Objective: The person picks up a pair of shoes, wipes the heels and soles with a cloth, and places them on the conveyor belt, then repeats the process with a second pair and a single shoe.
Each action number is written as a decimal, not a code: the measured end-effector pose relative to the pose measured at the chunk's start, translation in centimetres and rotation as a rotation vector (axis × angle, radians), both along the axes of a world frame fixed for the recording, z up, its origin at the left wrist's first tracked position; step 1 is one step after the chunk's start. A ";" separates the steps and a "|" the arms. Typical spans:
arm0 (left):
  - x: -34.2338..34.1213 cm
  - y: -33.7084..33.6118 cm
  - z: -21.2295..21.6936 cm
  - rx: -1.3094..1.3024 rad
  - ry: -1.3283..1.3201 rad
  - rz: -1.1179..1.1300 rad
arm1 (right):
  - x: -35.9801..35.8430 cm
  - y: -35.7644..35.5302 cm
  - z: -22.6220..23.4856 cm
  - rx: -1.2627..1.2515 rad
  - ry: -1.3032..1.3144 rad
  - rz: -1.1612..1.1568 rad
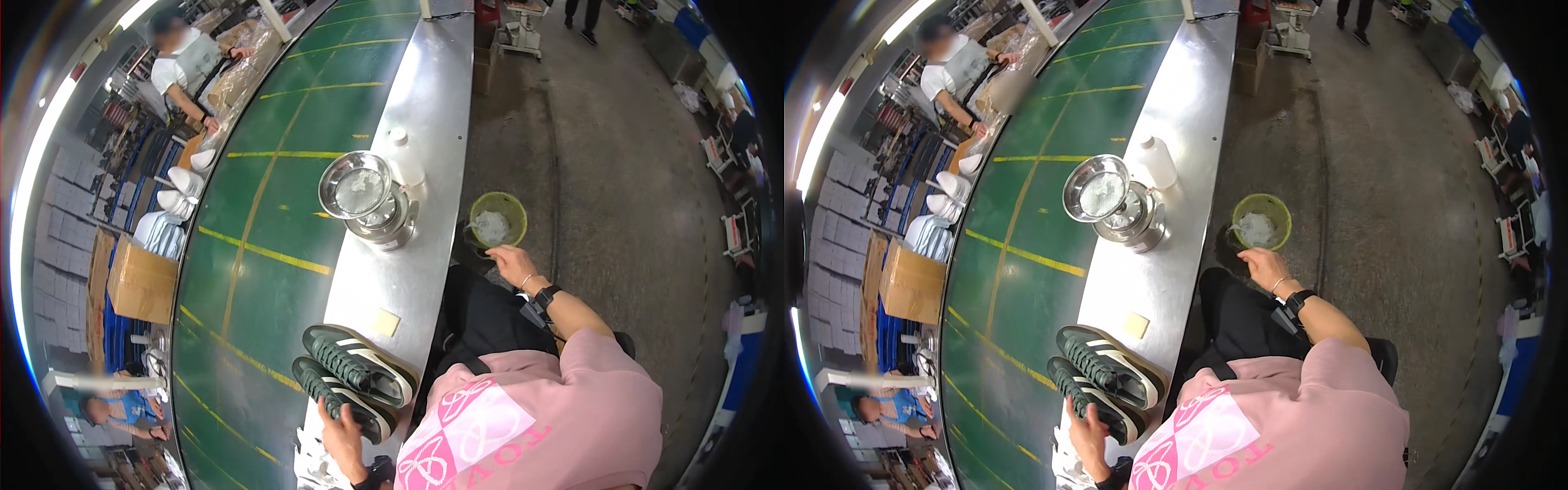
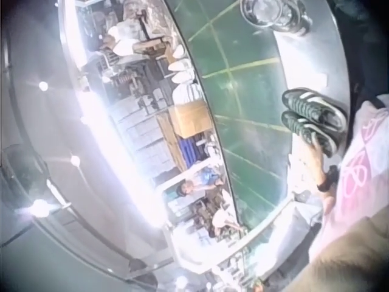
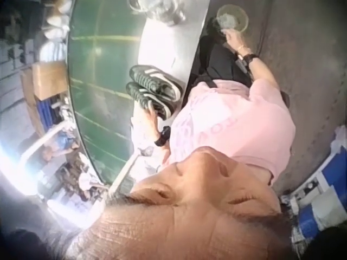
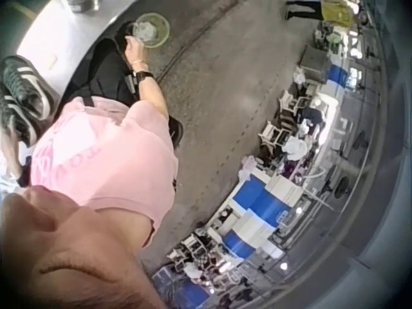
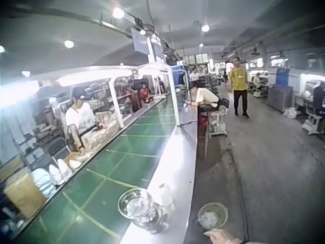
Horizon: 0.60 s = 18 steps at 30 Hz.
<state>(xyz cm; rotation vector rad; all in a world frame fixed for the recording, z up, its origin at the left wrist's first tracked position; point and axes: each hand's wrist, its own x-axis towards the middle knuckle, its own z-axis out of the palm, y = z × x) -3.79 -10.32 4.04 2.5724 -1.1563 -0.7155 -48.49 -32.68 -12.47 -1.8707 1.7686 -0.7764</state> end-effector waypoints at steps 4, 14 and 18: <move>-3.2 -0.5 -1.0 0.101 -0.087 -0.111 | 6.6 -0.1 4.6 -0.325 -0.134 0.233; -3.7 -2.2 -4.5 -0.072 -0.047 0.058 | 21.9 2.3 4.9 -0.421 -0.317 0.850; -1.0 -1.3 -4.7 -0.214 0.041 0.037 | 23.8 3.6 2.9 -0.342 -0.291 0.942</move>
